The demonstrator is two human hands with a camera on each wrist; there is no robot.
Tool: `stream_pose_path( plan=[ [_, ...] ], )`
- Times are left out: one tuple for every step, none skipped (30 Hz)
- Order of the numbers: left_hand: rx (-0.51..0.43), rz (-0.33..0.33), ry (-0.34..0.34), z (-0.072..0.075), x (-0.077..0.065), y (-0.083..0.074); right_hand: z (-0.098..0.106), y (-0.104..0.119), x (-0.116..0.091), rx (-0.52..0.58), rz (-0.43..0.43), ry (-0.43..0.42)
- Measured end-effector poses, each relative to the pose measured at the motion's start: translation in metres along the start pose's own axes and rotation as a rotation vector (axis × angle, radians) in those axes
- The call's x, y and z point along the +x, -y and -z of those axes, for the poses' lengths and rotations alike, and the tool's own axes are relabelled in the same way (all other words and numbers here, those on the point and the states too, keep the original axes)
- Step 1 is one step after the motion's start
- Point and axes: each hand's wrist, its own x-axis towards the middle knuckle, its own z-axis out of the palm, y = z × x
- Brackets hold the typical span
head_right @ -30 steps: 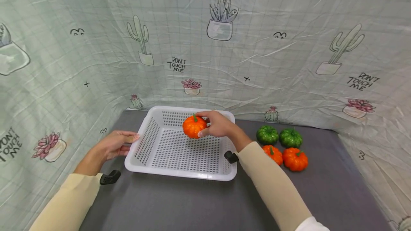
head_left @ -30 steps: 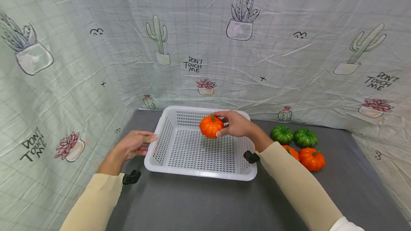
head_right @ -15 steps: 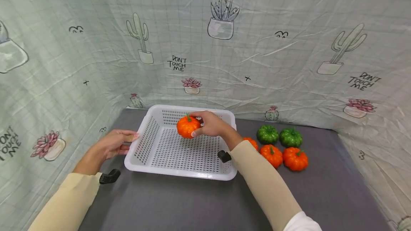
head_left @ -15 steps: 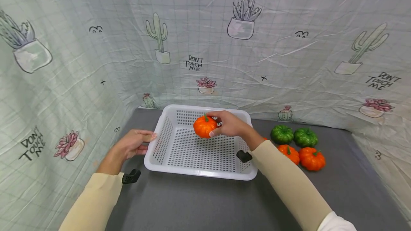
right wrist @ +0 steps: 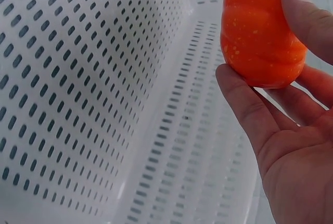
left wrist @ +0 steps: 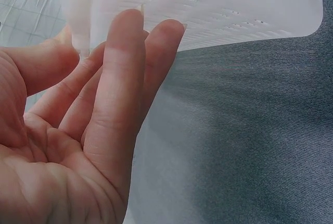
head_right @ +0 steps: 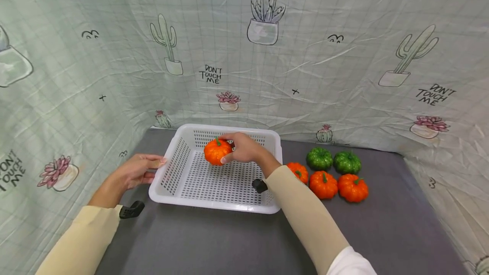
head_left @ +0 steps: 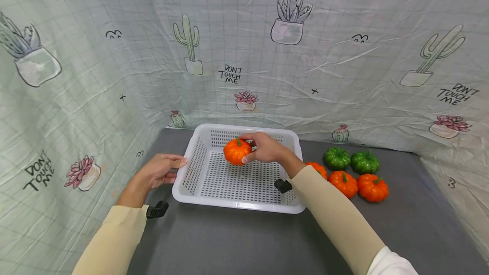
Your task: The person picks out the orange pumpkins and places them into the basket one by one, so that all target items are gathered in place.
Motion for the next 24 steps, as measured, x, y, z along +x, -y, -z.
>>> stream_pose_path(
  plan=[
    [0.002, -0.002, 0.002, 0.000, 0.000, 0.000, -0.001, 0.001, 0.001, 0.002, -0.005, -0.001],
    [0.003, -0.003, 0.003, 0.000, 0.000, 0.000, -0.002, 0.001, 0.002, 0.003, -0.007, -0.001],
    [0.004, -0.004, 0.002, 0.000, 0.000, 0.000, -0.003, 0.002, 0.003, 0.001, -0.011, -0.002],
    [0.004, -0.004, 0.001, 0.000, 0.000, 0.000, -0.004, 0.003, 0.004, 0.003, -0.014, -0.003],
    [0.005, -0.005, 0.000, 0.000, -0.001, 0.000, -0.005, 0.003, 0.005, 0.005, -0.016, -0.004],
    [0.005, -0.005, -0.001, 0.000, -0.001, 0.000, -0.006, 0.004, 0.006, 0.006, -0.018, -0.004],
    [0.005, -0.005, -0.002, 0.000, -0.001, 0.000, -0.006, 0.005, 0.006, 0.003, -0.017, -0.005],
    [0.005, -0.005, -0.003, 0.000, -0.001, 0.000, -0.007, 0.006, 0.007, 0.001, -0.019, -0.006],
    [0.005, -0.004, -0.004, 0.000, -0.001, 0.000, -0.009, 0.006, 0.008, 0.000, -0.022, -0.007],
    [0.005, -0.004, -0.004, 0.000, -0.001, 0.000, -0.010, 0.007, 0.009, 0.003, -0.025, -0.008],
    [0.005, -0.003, -0.006, 0.000, -0.002, 0.000, -0.011, 0.007, 0.010, 0.001, -0.028, -0.008],
    [0.005, -0.003, -0.006, -0.001, -0.002, 0.000, -0.013, 0.008, 0.010, 0.007, -0.031, -0.008],
    [0.007, -0.002, -0.007, -0.001, -0.002, 0.000, -0.014, 0.009, 0.011, 0.013, -0.034, -0.008],
    [0.008, -0.003, -0.006, -0.001, -0.002, 0.000, -0.015, 0.009, 0.012, 0.019, -0.037, -0.008],
    [0.009, -0.002, -0.008, -0.001, -0.002, 0.000, -0.016, 0.010, 0.013, 0.026, -0.036, -0.009],
    [0.009, -0.001, -0.009, -0.001, -0.003, 0.000, -0.017, 0.010, 0.014, 0.034, -0.037, -0.011],
    [0.009, -0.001, -0.010, -0.001, -0.003, 0.000, -0.018, 0.010, 0.014, 0.040, -0.037, -0.011],
    [0.010, -0.001, -0.010, -0.001, -0.003, 0.000, -0.019, 0.011, 0.015, 0.047, -0.037, -0.012],
    [0.010, 0.000, -0.009, 0.000, -0.002, 0.000, -0.021, 0.011, 0.016, 0.046, -0.036, -0.015],
    [0.011, 0.000, -0.006, 0.000, -0.002, 0.000, -0.022, 0.011, 0.017, 0.046, -0.034, -0.018],
    [0.009, 0.001, -0.006, 0.000, -0.002, 0.000, -0.023, 0.011, 0.018, 0.046, -0.036, -0.021],
    [0.007, 0.002, -0.004, 0.000, -0.002, 0.000, -0.024, 0.011, 0.019, 0.046, -0.040, -0.025],
    [0.006, 0.003, -0.002, 0.000, -0.001, 0.000, -0.025, 0.011, 0.020, 0.044, -0.041, -0.029],
    [0.004, 0.004, 0.001, 0.000, -0.001, 0.000, -0.026, 0.012, 0.021, 0.045, -0.044, -0.033]
  ],
)
